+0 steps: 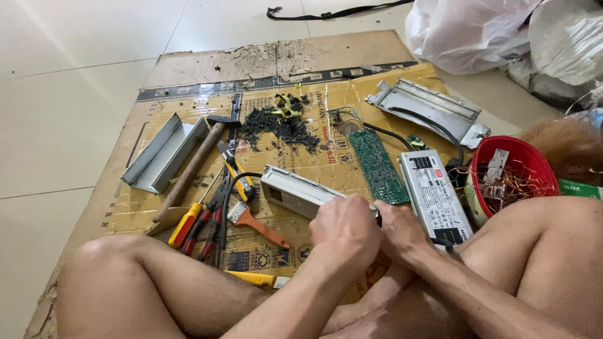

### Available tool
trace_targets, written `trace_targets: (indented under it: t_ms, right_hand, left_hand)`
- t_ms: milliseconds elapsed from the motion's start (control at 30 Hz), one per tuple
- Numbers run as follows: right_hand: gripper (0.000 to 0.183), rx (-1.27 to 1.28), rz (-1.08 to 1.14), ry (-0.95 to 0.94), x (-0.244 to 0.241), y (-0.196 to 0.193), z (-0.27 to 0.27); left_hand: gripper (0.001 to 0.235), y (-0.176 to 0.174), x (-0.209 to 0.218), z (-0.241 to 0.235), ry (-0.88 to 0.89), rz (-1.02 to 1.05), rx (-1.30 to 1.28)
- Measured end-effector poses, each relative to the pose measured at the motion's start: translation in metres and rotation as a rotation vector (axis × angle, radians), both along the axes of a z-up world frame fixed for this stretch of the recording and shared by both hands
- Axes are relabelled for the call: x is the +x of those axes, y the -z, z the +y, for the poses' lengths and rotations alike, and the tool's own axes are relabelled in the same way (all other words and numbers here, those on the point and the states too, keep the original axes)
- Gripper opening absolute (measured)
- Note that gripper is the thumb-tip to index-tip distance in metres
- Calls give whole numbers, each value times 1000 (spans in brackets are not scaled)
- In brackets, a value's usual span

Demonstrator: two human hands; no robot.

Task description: The person sits on the floor and uses a screwdriver to remove screws from a silver metal casing, likely a power supply unit. They then pry open the casing to separate the two halves and expose the internal components.

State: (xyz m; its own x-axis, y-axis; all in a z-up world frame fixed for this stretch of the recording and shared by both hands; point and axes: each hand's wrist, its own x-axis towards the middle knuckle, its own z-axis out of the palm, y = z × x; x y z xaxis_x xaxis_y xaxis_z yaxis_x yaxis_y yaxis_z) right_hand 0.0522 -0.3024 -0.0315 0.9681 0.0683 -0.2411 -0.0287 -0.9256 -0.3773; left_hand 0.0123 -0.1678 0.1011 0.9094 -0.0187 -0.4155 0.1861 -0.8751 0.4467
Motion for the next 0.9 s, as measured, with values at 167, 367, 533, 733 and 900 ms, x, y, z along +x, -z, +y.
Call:
trace_targets:
  t_ms: [167, 367, 533, 733, 900]
  right_hand:
    - [38, 29, -26, 25, 15, 32, -4]
    - [32, 65, -12, -33, 7, 14, -6]
    - [18, -149, -163, -148, 2, 3, 2]
    - [26, 4, 97, 66, 22, 16, 5]
    - [31, 23, 24, 43, 21, 21, -10]
  left_hand:
    - [28, 18, -5, 16, -213, 35, -241]
    - [25, 20, -15, 17, 50, -74, 7]
    - [34, 39, 10, -11, 194, -146, 210]
    - [36, 12, -13, -10, 96, -59, 99]
    - [30, 12, -28, 4, -266, -27, -325]
